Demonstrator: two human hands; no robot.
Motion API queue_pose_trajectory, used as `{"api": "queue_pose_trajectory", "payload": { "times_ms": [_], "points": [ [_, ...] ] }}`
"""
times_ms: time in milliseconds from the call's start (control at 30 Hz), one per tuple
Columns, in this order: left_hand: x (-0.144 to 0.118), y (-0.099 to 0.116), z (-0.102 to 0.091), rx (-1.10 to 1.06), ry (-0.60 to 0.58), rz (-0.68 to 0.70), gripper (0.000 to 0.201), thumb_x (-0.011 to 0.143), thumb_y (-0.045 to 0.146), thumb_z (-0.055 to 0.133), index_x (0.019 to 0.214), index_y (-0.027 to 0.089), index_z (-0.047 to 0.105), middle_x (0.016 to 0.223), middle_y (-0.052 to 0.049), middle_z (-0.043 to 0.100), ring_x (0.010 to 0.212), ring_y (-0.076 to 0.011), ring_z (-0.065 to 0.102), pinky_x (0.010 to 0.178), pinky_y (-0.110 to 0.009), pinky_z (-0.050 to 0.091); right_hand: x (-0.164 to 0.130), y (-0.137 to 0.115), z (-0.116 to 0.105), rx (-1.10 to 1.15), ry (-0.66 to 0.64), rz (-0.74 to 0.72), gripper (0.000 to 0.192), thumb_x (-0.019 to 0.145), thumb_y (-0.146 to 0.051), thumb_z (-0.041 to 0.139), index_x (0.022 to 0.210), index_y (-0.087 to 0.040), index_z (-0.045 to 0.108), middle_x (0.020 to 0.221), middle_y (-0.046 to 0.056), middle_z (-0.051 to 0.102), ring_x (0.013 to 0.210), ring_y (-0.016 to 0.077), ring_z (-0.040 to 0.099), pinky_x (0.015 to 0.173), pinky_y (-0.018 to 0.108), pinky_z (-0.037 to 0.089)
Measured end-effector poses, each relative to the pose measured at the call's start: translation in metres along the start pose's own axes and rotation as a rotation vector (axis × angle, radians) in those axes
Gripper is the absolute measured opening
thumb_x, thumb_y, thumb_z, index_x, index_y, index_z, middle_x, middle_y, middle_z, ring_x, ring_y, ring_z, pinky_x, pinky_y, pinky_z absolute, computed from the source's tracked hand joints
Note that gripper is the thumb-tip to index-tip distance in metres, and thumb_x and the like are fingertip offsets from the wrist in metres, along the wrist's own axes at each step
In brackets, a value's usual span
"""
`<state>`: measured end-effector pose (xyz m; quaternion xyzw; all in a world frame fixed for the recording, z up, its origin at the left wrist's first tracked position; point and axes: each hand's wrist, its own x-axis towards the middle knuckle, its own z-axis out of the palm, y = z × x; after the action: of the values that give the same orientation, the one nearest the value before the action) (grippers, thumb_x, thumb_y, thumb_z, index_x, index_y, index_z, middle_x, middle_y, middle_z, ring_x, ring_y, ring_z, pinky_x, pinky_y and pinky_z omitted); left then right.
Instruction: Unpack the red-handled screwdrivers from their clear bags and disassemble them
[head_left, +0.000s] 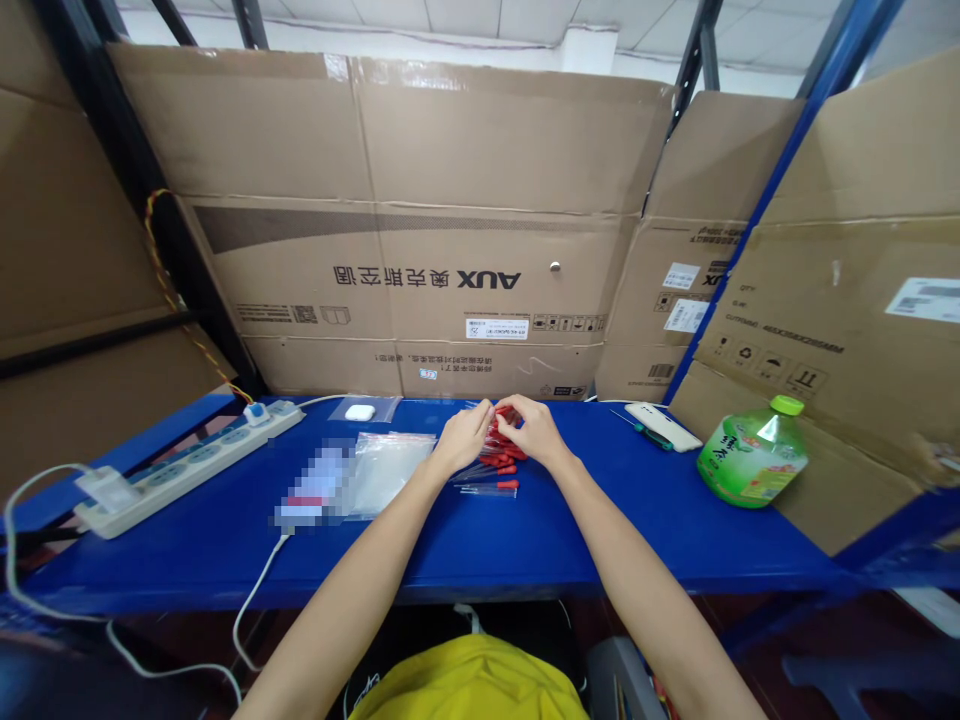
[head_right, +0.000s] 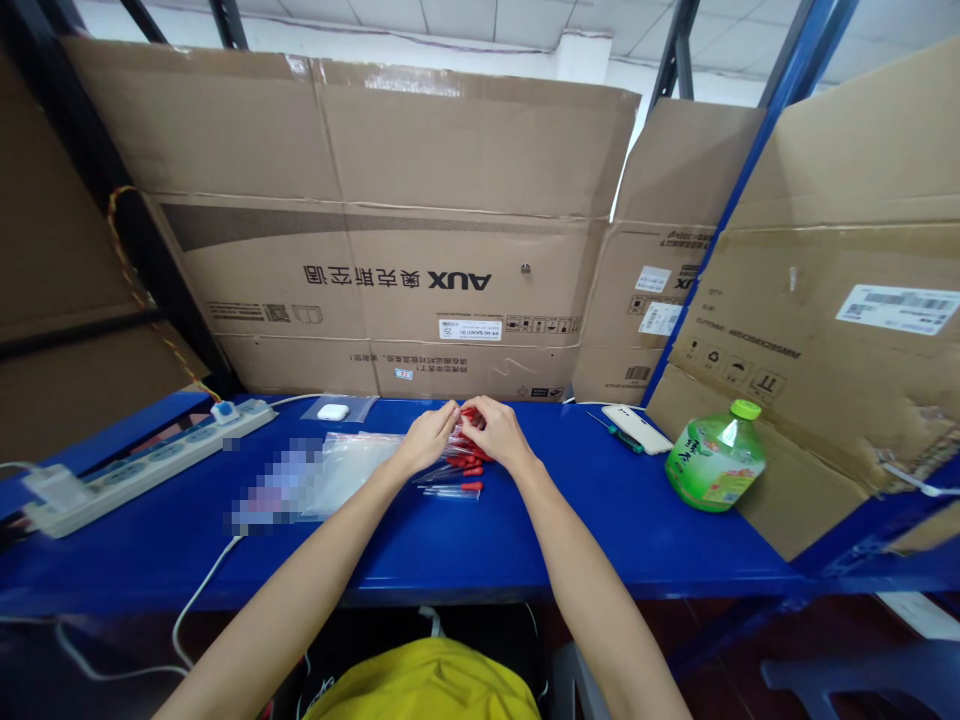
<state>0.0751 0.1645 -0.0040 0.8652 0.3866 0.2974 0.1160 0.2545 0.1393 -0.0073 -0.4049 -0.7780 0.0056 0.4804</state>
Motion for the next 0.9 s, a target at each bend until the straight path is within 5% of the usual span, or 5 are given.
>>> {"api": "queue_pose_trajectory", "payload": {
  "times_ms": [567, 900],
  "points": [
    [0.005, 0.002, 0.008, -0.213, 0.052, 0.077, 0.038, 0.105, 0.038, 0.028, 0.081, 0.02, 0.05, 0.075, -0.002, 0.059, 0.068, -0.0159, 0.053, 0.067, -0.028, 0.037, 0.003, -0.009, -0.008, -0.108, -0.008, -0.071, 0.016, 0.086, -0.012, 0.053, 0.091, -0.019, 0.066, 0.081, 0.004, 0.067, 0.069, 0.0159, 0.06, 0.068, 0.026, 0.046],
    [-0.002, 0.009, -0.008, -0.301, -0.019, 0.012, 0.032, 0.105, 0.043, 0.032, 0.098, 0.021, 0.055, 0.086, 0.0, 0.067, 0.08, -0.0174, 0.061, 0.073, -0.027, 0.039, 0.0, -0.003, -0.005, 0.047, 0.003, 0.032, 0.027, 0.089, -0.025, 0.06, 0.116, -0.021, 0.062, 0.097, 0.005, 0.07, 0.077, 0.0173, 0.064, 0.073, 0.029, 0.053]
  ]
}}
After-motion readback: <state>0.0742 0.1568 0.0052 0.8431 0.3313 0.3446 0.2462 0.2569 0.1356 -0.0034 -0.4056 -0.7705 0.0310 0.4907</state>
